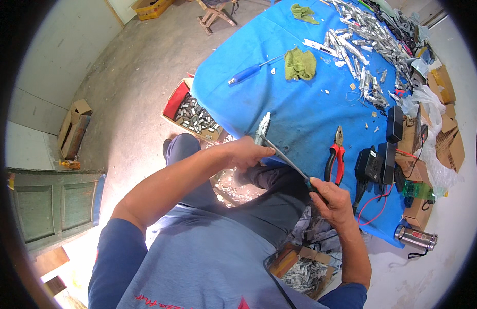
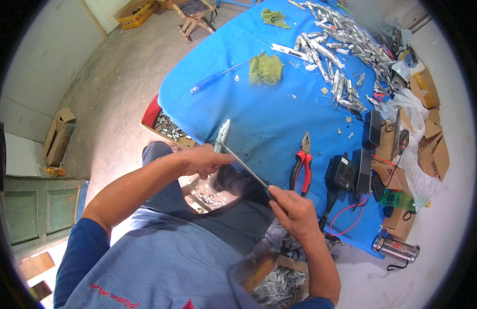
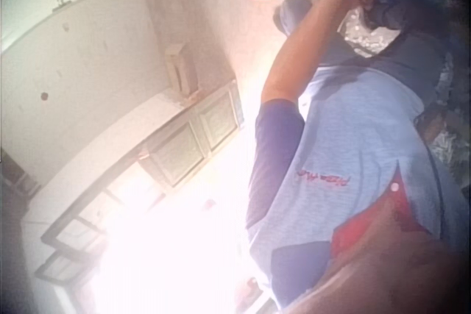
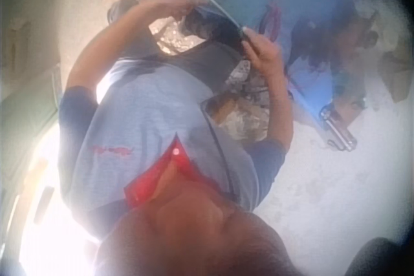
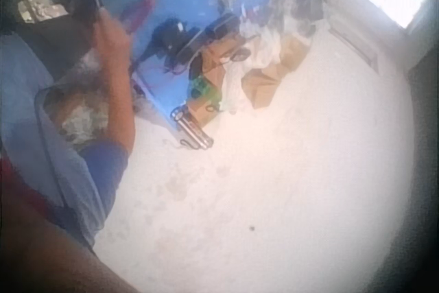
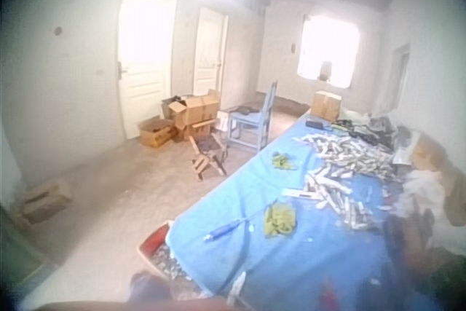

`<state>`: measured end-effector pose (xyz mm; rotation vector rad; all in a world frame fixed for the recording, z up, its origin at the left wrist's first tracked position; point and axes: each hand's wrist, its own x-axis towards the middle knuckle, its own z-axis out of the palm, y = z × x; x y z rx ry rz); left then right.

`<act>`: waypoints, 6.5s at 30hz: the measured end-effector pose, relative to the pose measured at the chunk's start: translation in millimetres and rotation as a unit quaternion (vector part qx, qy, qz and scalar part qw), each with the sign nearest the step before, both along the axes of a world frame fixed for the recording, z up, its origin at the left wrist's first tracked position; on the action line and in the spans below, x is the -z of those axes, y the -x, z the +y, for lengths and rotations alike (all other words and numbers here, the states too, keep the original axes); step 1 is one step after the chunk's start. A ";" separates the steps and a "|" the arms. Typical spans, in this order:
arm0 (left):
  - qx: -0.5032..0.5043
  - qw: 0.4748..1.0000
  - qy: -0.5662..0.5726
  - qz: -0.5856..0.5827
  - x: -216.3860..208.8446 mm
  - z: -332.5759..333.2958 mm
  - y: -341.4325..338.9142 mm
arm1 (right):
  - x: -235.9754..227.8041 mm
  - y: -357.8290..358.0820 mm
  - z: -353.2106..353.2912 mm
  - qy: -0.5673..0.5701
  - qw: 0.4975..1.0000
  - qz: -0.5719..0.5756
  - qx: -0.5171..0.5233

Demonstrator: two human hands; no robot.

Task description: The person disassembles a silver hardware component by hand and using a screwdriver to pry and remove small white plastic or metal parts.

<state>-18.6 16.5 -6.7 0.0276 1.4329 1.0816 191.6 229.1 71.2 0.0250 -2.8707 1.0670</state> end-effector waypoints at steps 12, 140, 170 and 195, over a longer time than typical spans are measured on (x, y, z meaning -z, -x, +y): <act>-0.126 0.990 -0.054 0.028 -2.0 -2.6 -16.2 | -3.0 -2.9 -8.2 0.060 0.996 -0.044 0.045; 0.029 0.961 0.005 0.275 -4.1 -14.3 -0.2 | 77.6 -25.1 -48.5 0.646 0.693 -0.235 0.217; -0.224 0.926 -0.285 -0.100 26.1 -45.2 -33.2 | 108.2 -47.6 -61.3 0.721 0.613 -0.189 0.264; -0.252 0.925 -0.271 -0.086 30.5 -45.5 -32.3 | 82.2 -51.9 -55.6 0.192 0.934 -0.012 0.301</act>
